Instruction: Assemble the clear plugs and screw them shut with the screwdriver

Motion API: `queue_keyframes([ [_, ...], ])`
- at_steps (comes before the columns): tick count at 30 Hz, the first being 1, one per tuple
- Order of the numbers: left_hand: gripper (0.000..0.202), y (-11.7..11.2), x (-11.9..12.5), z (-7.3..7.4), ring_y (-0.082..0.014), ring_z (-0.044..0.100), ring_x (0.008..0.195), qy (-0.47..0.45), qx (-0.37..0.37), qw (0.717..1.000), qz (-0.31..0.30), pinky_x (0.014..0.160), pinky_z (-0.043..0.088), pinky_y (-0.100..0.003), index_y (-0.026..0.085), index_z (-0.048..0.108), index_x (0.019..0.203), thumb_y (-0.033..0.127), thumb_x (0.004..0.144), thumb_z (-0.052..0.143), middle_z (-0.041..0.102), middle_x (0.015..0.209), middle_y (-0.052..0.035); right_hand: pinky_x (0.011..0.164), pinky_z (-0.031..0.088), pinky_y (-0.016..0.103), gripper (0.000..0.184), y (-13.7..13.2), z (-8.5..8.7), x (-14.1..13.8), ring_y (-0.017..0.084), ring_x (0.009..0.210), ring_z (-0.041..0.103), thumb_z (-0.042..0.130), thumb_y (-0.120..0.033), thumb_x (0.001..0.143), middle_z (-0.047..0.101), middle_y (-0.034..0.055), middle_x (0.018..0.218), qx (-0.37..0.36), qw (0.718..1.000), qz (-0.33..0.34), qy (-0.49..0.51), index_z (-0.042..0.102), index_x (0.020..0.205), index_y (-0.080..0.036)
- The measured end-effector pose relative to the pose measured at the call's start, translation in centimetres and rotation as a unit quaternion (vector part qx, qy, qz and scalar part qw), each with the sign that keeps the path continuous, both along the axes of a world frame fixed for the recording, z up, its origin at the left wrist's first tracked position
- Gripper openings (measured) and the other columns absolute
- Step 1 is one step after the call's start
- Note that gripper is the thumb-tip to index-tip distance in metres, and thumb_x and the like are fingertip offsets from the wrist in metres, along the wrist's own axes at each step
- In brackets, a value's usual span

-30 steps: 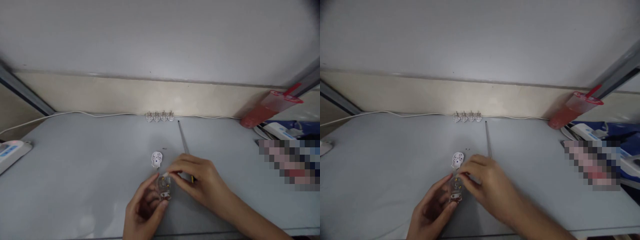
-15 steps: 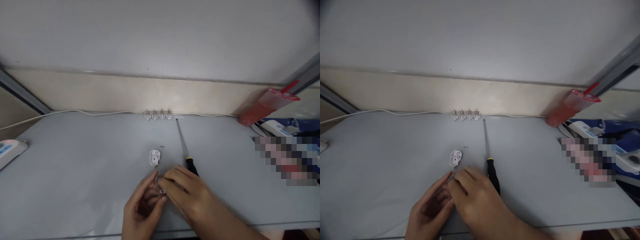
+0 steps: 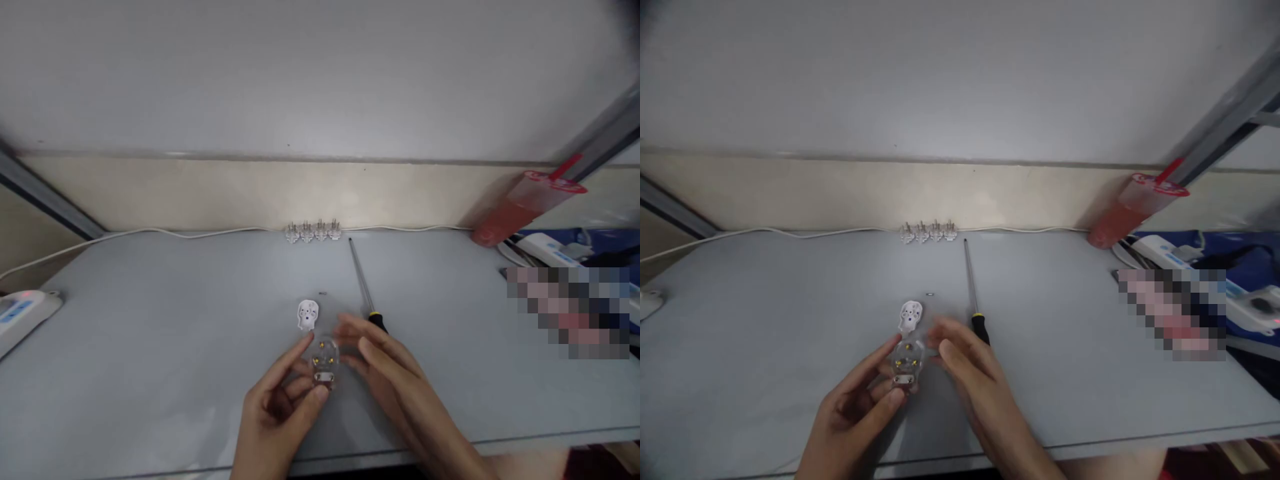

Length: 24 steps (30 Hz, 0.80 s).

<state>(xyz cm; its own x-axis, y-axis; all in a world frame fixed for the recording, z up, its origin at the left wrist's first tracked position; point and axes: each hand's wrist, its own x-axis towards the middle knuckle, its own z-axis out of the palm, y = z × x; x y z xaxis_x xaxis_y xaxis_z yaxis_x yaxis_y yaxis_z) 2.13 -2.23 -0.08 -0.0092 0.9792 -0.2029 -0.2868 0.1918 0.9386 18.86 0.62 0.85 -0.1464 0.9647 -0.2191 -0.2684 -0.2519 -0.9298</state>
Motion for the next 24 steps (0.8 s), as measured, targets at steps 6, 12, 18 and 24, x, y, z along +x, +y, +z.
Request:
queue_keyframes([
  [6, 0.047, 0.8, 0.8, 1.3, -0.0148, 0.071, 0.067, -0.024, 0.023, 0.999, -0.034, 0.072, 0.061, -0.028, 0.031, 0.068, 0.118, 0.022, 0.073, 0.079, 0.073, 0.089, -0.0021, 0.094, 0.048, 0.034, 0.037, -0.3, -0.7, -0.9, 0.021, 0.110, 0.061, 0.066, -0.035, 0.080, 0.064, 0.0110, 0.120, -0.057, 0.972, 0.081, 0.214, 0.065, 0.114, -0.019],
  [12, 0.048, 1.4, 0.6, 1.5, -0.0159, 0.070, 0.066, 0.110, 0.090, 0.986, -0.083, 0.066, 0.060, -0.029, 0.030, 0.059, 0.128, 0.027, 0.081, 0.069, 0.070, 0.080, -0.0007, 0.081, 0.052, 0.028, 0.034, -0.3, -1.0, -0.9, 0.015, 0.091, 0.065, 0.076, -0.032, 0.072, 0.069, 0.0081, 0.105, -0.114, 0.958, 0.025, 0.261, 0.069, 0.102, -0.018],
  [18, 0.042, 3.1, -1.3, 0.3, -0.0312, 0.059, 0.100, 0.536, 0.249, 0.807, -0.023, 0.088, 0.051, -0.053, 0.020, 0.060, 0.127, 0.027, 0.086, 0.058, 0.064, 0.115, -0.0136, 0.089, 0.052, 0.031, 0.029, -0.2, -0.3, -1.9, 0.016, 0.095, 0.065, 0.078, -0.029, 0.069, 0.069, 0.0083, 0.106, -0.157, 0.941, -0.058, 0.295, 0.069, 0.093, -0.016],
  [24, 0.037, 2.0, -1.9, -1.3, -0.0320, 0.056, 0.112, 0.628, 0.296, 0.717, -0.060, 0.090, 0.050, -0.052, 0.021, 0.058, 0.125, 0.017, 0.089, 0.049, 0.059, 0.129, -0.0128, 0.094, 0.051, 0.034, 0.029, -0.3, -0.3, -2.0, 0.017, 0.098, 0.065, 0.075, -0.029, 0.071, 0.068, 0.0098, 0.109, -0.138, 0.948, -0.035, 0.285, 0.069, 0.096, -0.016],
])
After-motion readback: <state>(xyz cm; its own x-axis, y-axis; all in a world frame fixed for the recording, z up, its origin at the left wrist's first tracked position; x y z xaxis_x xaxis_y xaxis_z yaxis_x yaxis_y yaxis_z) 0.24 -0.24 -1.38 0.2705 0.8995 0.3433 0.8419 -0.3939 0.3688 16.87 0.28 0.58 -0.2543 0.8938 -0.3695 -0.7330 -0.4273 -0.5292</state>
